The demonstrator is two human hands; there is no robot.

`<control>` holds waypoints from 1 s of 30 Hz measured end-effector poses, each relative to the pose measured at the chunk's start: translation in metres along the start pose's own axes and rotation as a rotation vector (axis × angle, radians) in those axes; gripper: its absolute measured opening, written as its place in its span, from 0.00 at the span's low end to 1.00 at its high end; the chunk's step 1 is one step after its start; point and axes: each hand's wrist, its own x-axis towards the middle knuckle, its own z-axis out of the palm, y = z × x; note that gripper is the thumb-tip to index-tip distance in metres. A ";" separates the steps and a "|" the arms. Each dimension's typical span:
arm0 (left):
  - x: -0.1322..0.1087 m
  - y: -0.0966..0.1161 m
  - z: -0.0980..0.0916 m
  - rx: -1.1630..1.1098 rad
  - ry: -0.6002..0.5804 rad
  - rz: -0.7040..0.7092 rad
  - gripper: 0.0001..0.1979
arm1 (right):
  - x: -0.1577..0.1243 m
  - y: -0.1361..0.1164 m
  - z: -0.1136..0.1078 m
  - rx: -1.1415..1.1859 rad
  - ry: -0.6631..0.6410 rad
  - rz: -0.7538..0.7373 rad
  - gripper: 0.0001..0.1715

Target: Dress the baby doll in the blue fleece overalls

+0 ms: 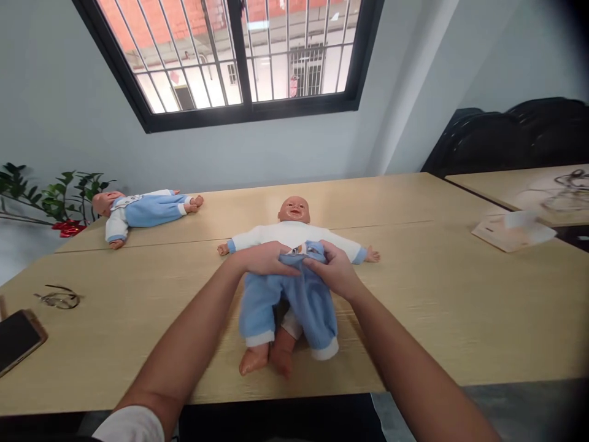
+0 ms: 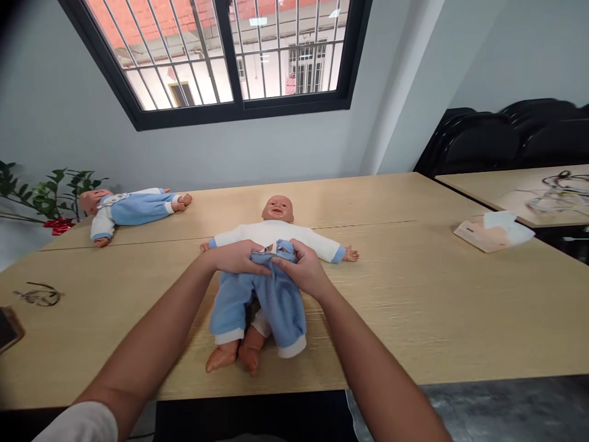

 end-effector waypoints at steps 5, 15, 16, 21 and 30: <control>-0.011 -0.021 -0.011 -0.214 0.121 -0.021 0.22 | -0.005 -0.005 -0.013 0.035 -0.449 0.070 0.30; -0.017 -0.007 0.004 -0.315 -0.179 -0.107 0.35 | -0.005 0.011 0.000 0.287 -0.212 0.130 0.23; -0.017 -0.004 0.003 -0.265 -0.197 -0.119 0.33 | -0.006 0.012 0.000 0.350 -0.229 0.148 0.24; -0.017 -0.009 0.001 -0.330 -0.014 -0.022 0.27 | -0.010 0.008 -0.001 0.381 -0.452 0.185 0.39; -0.020 -0.023 0.015 -0.683 -0.025 -0.085 0.38 | -0.004 0.012 0.002 0.197 -0.290 0.092 0.22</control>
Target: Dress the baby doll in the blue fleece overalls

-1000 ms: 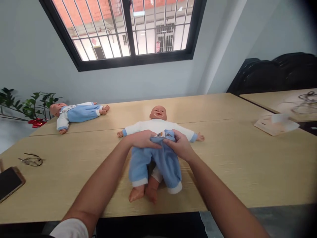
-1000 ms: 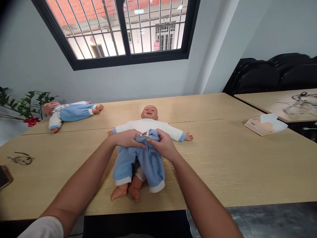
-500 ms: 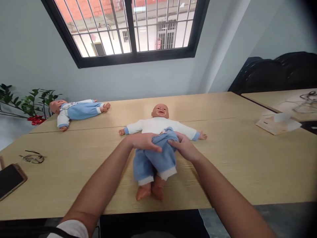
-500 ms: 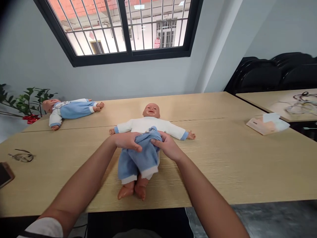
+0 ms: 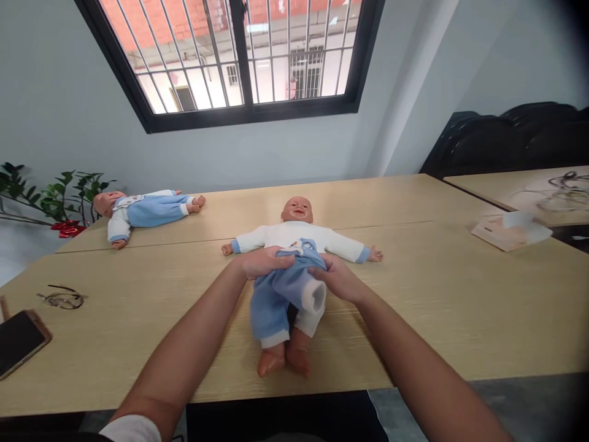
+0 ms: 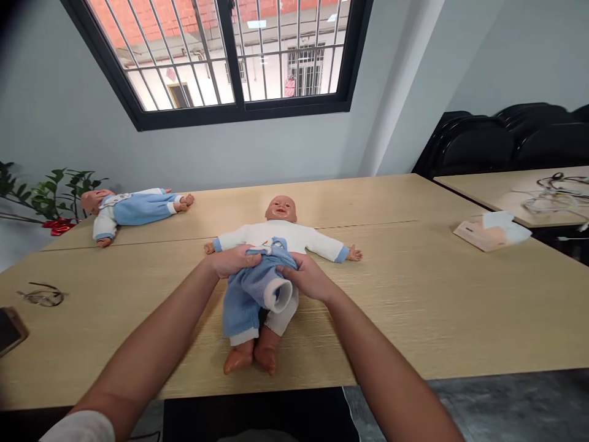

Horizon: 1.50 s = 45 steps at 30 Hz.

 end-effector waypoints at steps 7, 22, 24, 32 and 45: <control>-0.006 0.024 0.004 0.489 -0.185 -0.077 0.26 | -0.006 0.003 0.006 0.344 -0.118 0.058 0.31; -0.010 0.018 0.012 0.207 -0.005 -0.037 0.38 | -0.004 0.005 0.001 0.084 -0.203 0.056 0.26; -0.012 0.027 0.017 0.350 -0.033 -0.089 0.38 | -0.005 0.004 0.000 0.080 -0.177 0.029 0.30; -0.017 0.050 0.037 0.610 -0.114 -0.129 0.25 | -0.010 0.002 -0.001 0.037 -0.229 0.019 0.33; -0.019 0.052 0.032 0.611 -0.165 -0.083 0.23 | -0.007 -0.003 -0.004 -0.062 -0.163 0.012 0.30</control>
